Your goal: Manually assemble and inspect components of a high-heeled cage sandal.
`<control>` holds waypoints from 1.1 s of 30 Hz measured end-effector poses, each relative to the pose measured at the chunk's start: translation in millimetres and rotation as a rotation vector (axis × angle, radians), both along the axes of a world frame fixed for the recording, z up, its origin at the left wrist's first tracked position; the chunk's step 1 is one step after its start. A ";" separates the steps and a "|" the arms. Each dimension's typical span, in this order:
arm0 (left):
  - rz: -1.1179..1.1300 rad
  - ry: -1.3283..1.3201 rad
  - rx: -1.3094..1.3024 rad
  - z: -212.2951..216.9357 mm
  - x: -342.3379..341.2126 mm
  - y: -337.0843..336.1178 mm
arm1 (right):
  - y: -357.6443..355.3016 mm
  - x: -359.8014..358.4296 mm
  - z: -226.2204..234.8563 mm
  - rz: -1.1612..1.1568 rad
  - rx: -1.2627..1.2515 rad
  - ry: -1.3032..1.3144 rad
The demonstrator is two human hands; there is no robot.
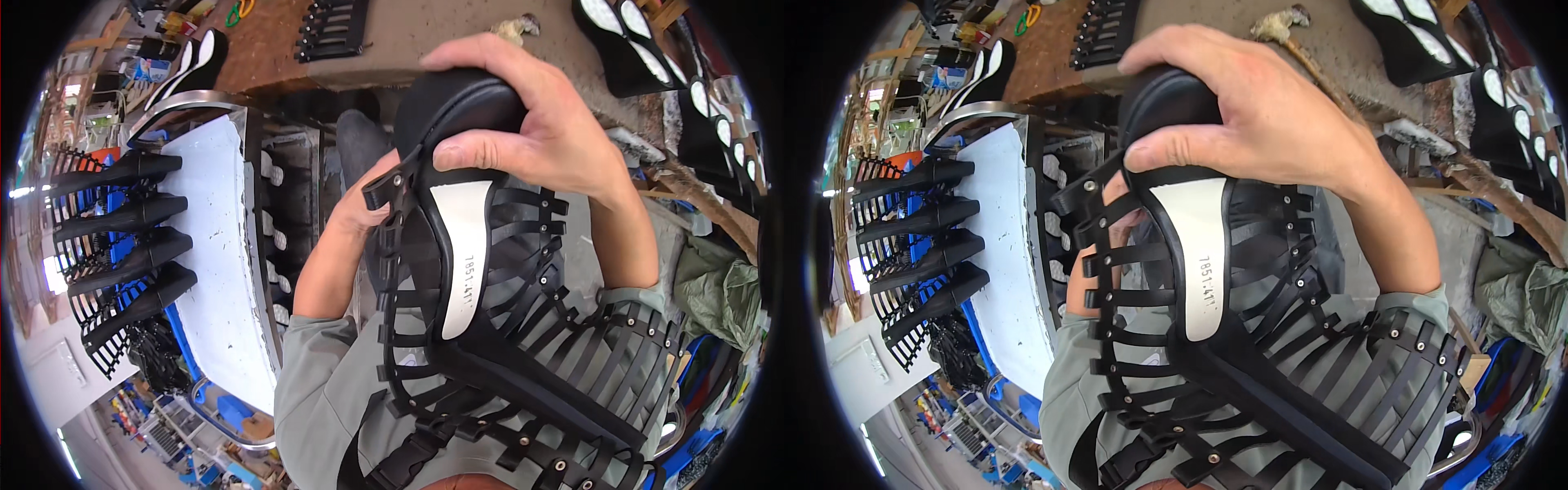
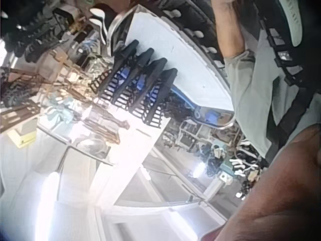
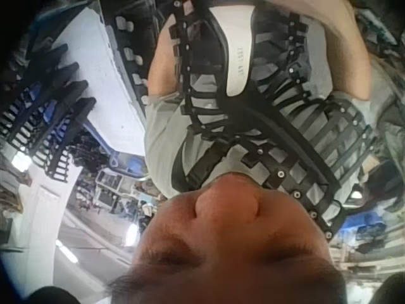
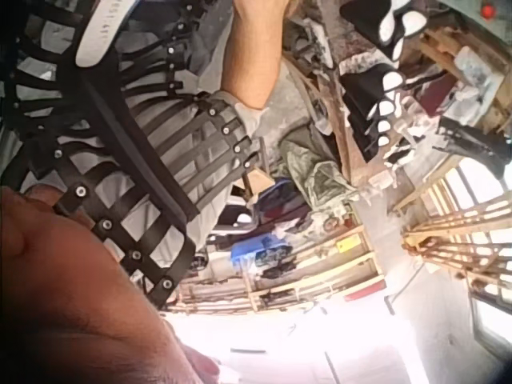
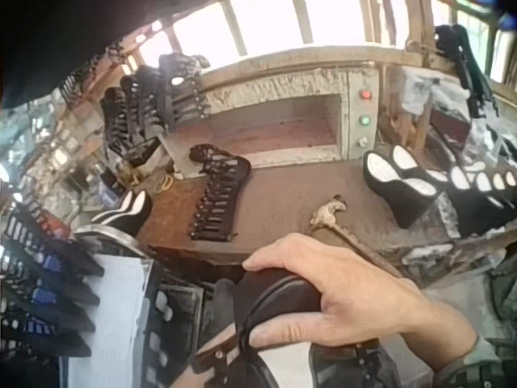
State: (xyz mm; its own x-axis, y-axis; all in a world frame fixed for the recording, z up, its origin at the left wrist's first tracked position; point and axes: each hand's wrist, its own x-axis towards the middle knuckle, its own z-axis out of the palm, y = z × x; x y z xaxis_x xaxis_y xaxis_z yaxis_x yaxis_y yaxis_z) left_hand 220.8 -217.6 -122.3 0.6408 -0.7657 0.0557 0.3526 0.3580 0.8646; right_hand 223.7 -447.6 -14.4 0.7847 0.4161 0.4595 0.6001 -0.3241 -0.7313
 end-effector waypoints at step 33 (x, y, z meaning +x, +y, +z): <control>0.224 -0.125 -0.165 -54.9 22.8 12.5 | -16.3 28.3 -54.0 -0.711 -0.261 -0.260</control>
State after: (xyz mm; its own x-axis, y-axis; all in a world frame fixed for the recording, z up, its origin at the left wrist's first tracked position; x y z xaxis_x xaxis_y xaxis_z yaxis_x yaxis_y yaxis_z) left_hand 243.5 -205.1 -177.2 0.7732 -0.5800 0.2565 0.1435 0.5539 0.8201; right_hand 252.0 -464.0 -68.4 0.7837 -0.0247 0.6207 0.3260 -0.8342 -0.4447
